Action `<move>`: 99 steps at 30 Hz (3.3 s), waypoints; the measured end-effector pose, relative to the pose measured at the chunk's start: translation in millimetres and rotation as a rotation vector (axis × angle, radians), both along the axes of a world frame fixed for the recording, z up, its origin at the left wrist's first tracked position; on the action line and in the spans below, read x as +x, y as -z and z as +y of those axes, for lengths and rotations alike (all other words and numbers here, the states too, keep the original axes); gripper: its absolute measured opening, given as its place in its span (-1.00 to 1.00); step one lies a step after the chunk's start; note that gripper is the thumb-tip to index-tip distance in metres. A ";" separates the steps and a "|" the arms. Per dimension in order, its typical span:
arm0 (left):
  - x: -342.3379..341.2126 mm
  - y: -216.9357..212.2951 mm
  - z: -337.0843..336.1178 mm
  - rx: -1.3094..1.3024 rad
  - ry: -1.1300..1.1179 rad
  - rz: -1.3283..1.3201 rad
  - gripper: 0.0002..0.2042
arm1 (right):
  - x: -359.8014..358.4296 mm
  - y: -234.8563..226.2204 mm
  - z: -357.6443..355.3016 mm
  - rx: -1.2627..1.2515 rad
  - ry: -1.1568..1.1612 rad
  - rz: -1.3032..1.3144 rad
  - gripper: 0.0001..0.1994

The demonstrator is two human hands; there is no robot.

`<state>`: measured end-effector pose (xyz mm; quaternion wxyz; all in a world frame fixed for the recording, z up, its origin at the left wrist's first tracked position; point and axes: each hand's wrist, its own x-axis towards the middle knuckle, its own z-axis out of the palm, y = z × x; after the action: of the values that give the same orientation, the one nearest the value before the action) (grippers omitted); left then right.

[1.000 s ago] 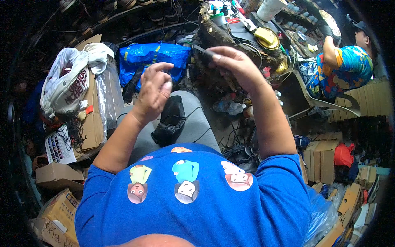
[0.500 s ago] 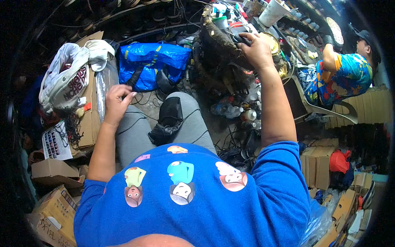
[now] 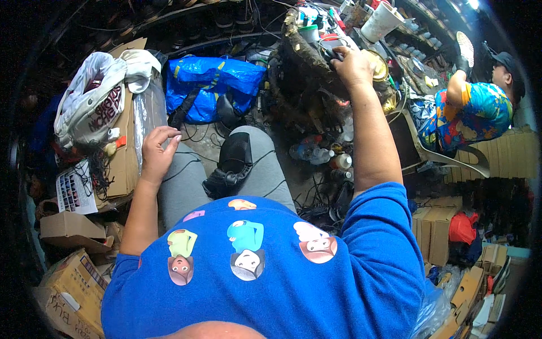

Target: The person threads a black cord through the eyelets of a black shoe and adjusts it.

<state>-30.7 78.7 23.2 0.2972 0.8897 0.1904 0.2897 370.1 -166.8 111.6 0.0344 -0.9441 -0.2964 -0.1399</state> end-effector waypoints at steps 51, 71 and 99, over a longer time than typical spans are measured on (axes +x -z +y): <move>112.6 -71.4 -58.2 0.437 0.380 -0.084 -0.92 | -173.4 14.6 8.7 0.583 -0.565 0.775 -0.73; 108.4 -60.1 -40.5 -0.103 0.366 -0.026 -0.87 | -164.7 38.9 3.5 1.039 -0.369 1.703 -0.63; 110.4 -64.6 -38.0 -0.009 0.386 -0.273 -0.93 | -169.0 34.9 5.3 1.183 -0.288 2.342 -0.63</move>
<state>79.7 40.8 87.8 0.3739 0.8608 -0.0240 0.3445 201.1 -161.5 76.7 0.6879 -0.3085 -0.0831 0.6517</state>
